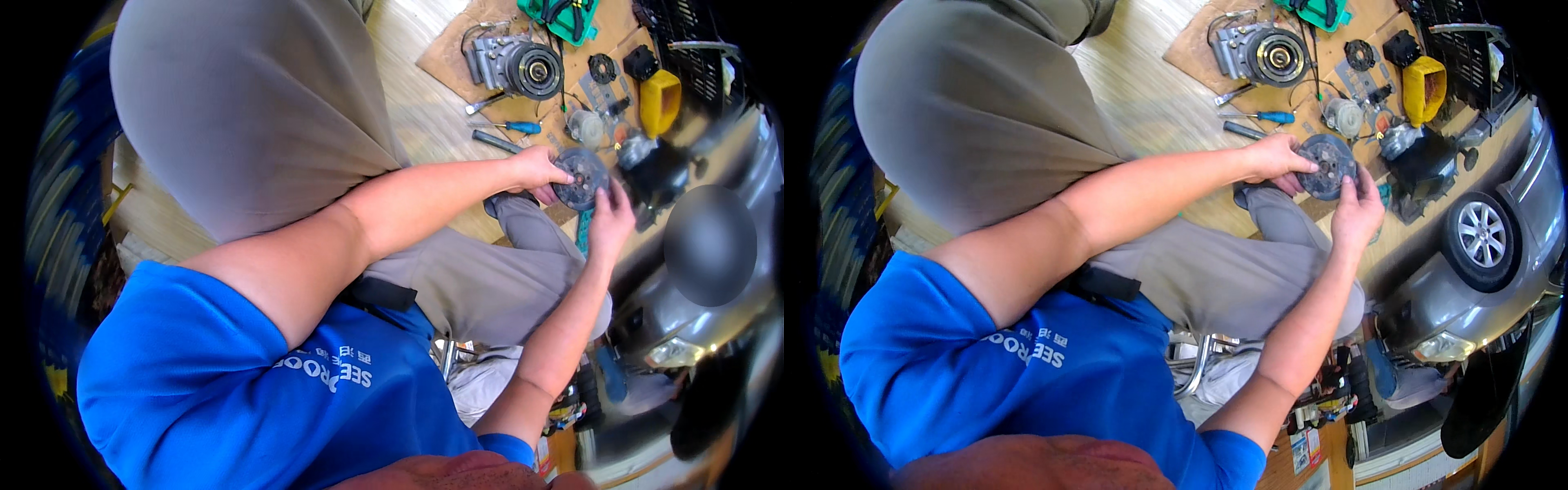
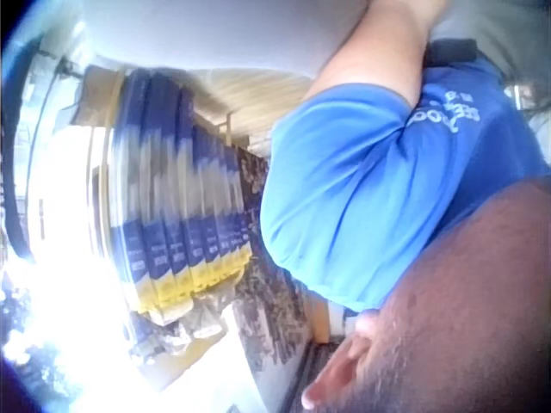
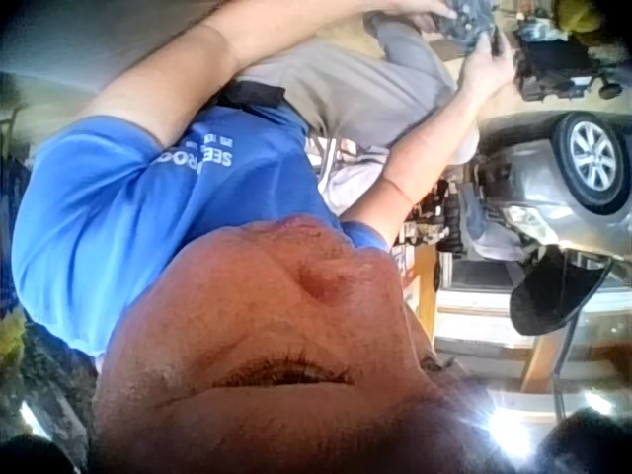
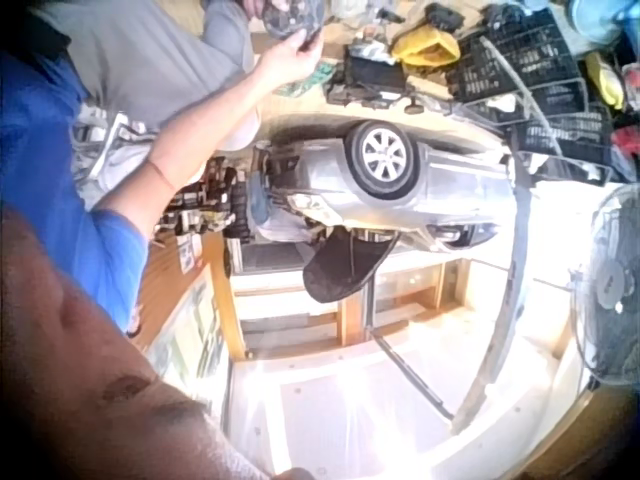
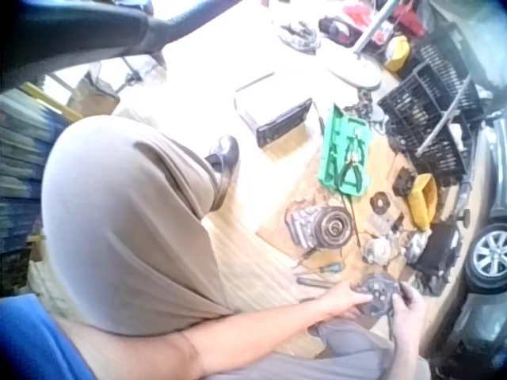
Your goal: The person uses a hammer and a screwdriver to disassemble a circular metal mechanical component, removing several internal plates and parts.
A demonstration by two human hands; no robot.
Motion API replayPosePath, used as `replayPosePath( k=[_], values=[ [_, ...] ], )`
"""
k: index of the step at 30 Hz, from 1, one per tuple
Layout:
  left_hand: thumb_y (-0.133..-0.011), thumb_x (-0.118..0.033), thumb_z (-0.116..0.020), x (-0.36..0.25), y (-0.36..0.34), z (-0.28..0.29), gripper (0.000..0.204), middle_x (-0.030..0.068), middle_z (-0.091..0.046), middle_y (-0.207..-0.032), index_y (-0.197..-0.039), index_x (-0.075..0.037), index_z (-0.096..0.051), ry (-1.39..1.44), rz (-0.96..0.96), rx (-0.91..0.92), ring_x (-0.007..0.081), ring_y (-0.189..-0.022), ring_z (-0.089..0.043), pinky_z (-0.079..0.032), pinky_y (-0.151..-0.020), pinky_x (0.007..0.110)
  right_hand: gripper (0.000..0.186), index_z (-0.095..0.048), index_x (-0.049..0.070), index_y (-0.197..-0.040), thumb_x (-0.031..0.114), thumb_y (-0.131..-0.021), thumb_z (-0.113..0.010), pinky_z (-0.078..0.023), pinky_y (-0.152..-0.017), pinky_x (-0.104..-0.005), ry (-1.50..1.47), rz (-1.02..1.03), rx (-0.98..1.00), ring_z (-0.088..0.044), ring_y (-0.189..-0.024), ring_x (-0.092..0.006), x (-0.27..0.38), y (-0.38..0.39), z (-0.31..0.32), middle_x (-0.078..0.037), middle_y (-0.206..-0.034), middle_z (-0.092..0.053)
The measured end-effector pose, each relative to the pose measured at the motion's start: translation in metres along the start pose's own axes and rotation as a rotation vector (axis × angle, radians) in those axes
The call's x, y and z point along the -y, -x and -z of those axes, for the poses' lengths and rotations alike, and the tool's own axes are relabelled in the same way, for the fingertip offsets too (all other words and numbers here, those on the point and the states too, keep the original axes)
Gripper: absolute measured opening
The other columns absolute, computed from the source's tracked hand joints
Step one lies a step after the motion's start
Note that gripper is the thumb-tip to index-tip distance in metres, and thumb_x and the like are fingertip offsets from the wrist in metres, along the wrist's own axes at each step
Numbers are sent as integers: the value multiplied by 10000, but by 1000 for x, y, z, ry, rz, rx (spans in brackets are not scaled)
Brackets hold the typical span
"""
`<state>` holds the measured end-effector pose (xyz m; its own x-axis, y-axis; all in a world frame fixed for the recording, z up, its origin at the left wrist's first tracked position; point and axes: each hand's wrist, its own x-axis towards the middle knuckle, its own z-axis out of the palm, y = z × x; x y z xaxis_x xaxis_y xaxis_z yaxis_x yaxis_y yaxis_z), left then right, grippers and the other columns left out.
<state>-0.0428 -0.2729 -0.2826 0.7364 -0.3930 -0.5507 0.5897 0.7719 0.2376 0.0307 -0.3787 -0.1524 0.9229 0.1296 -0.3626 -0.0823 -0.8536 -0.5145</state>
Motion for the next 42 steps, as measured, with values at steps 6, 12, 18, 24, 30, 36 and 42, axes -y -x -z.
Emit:
replayPosePath(
  k=[6,12,18,24,30,36,42],
  values=[
    [-833,-170,-719,-14,11,-1,423,180,-650,-826,-1069,95,-488,-53,-119,-347,228,-591,-669,-573,-490,331,344,-607,-59,-1192,24,-859,-626,-487,-811,-269,-51,-18,54,-615,-881,-133,2,-34,-25,-106,-991,-679],
    [-758,-135,-768,-42,11,33,418,151,-634,-840,-997,69,-493,-307,-362,-792,209,-582,-656,-552,-448,312,362,-594,-74,-1191,35,-851,-653,-477,-662,-250,-212,-50,190,-583,-757,-107,12,-71,-82,-82,-923,-664],
    [-726,-131,-787,-37,-3,49,431,147,-633,-844,-999,53,-509,-395,-462,-974,212,-593,-658,-546,-442,324,446,-560,-63,-1245,103,-843,-658,-436,-584,-241,-292,-18,288,-532,-682,-95,1,-90,-101,-82,-981,-659],
    [-666,-181,-816,-57,-5,54,490,216,-662,-960,-1020,38,-557,-382,-536,-1029,328,-920,-652,-509,-812,380,398,-582,-70,-1209,65,-846,-673,-391,-508,-220,-402,-25,254,-496,-606,-59,15,-97,-111,-38,-879,-641],
    [-650,-182,-832,-78,-7,57,497,217,-668,-983,-1018,33,-576,-423,-524,-1024,324,-941,-656,-514,-830,374,399,-593,-56,-1209,80,-843,-675,-457,-678,-234,-394,10,194,-592,-800,-110,22,-109,-117,-87,-1007,-673],
    [-689,-134,-805,-77,-18,68,486,184,-659,-897,-1045,61,-539,-474,-550,-1054,261,-702,-662,-530,-550,353,396,-597,-50,-1209,89,-846,-676,-467,-759,-245,-431,-33,227,-606,-879,-130,12,-115,-123,-94,-1028,-673],
    [-702,-125,-798,-80,-15,65,473,171,-657,-870,-1035,74,-526,-531,-572,-1063,227,-614,-676,-553,-429,340,398,-595,-46,-1216,78,-846,-675,-474,-769,-248,-438,-24,249,-615,-907,-134,8,-123,-126,-103,-1053,-673]
  ],
)
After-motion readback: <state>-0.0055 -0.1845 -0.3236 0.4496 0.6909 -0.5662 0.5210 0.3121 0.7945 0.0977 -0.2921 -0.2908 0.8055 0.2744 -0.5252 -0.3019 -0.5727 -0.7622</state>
